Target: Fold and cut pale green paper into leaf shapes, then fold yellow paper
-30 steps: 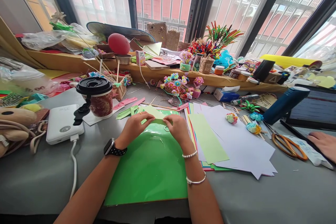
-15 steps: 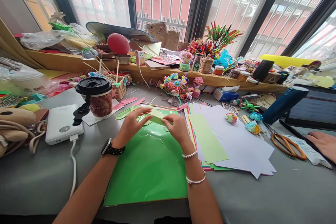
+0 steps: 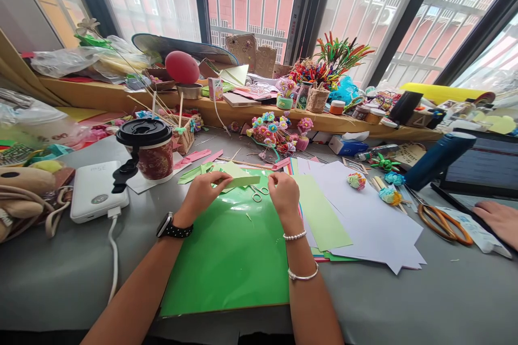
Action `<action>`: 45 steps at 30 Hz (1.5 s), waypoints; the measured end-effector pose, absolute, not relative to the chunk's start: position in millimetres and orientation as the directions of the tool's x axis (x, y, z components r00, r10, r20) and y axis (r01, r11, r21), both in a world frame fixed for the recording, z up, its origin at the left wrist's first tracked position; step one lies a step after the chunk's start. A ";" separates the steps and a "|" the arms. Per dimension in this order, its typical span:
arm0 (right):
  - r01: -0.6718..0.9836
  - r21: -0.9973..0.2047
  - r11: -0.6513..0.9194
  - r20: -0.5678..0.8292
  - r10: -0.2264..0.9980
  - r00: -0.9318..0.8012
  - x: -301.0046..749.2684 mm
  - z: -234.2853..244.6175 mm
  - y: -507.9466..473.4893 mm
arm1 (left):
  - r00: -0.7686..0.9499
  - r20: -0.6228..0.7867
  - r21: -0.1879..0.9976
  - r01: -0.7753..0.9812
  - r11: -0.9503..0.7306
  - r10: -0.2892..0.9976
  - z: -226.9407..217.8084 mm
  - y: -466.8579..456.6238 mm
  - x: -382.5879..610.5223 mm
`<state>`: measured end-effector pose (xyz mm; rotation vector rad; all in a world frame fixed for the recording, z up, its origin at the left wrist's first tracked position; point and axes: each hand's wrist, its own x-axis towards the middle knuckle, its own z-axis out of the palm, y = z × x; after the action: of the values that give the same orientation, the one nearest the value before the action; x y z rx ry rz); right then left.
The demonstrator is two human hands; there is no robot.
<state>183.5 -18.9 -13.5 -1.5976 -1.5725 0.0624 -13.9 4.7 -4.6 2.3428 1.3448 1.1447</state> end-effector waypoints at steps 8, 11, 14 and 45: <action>0.703 -0.527 0.478 0.566 0.814 -0.130 166.4 -8.7 -22.9 | 0.387 0.515 0.486 0.604 -0.632 0.765 -6.0 0.1 -7.3; 0.737 -0.499 0.457 0.533 0.832 -0.155 161.7 -8.5 -24.7 | 0.376 0.526 0.483 0.607 -0.631 0.763 -7.1 -0.8 -5.2; 0.756 -0.500 0.423 0.533 0.838 -0.117 164.2 -8.8 -24.5 | 0.315 0.537 0.486 0.642 -0.593 0.782 -7.6 0.4 -7.0; 0.166 -0.935 0.314 0.323 0.946 0.030 175.0 -6.8 -21.3 | 0.244 -0.005 0.986 -0.159 0.045 0.970 0.1 0.3 -7.1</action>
<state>175.0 -21.3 -6.8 -1.1014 -1.4174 0.8453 -7.1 0.3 0.1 1.1770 0.9232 1.0840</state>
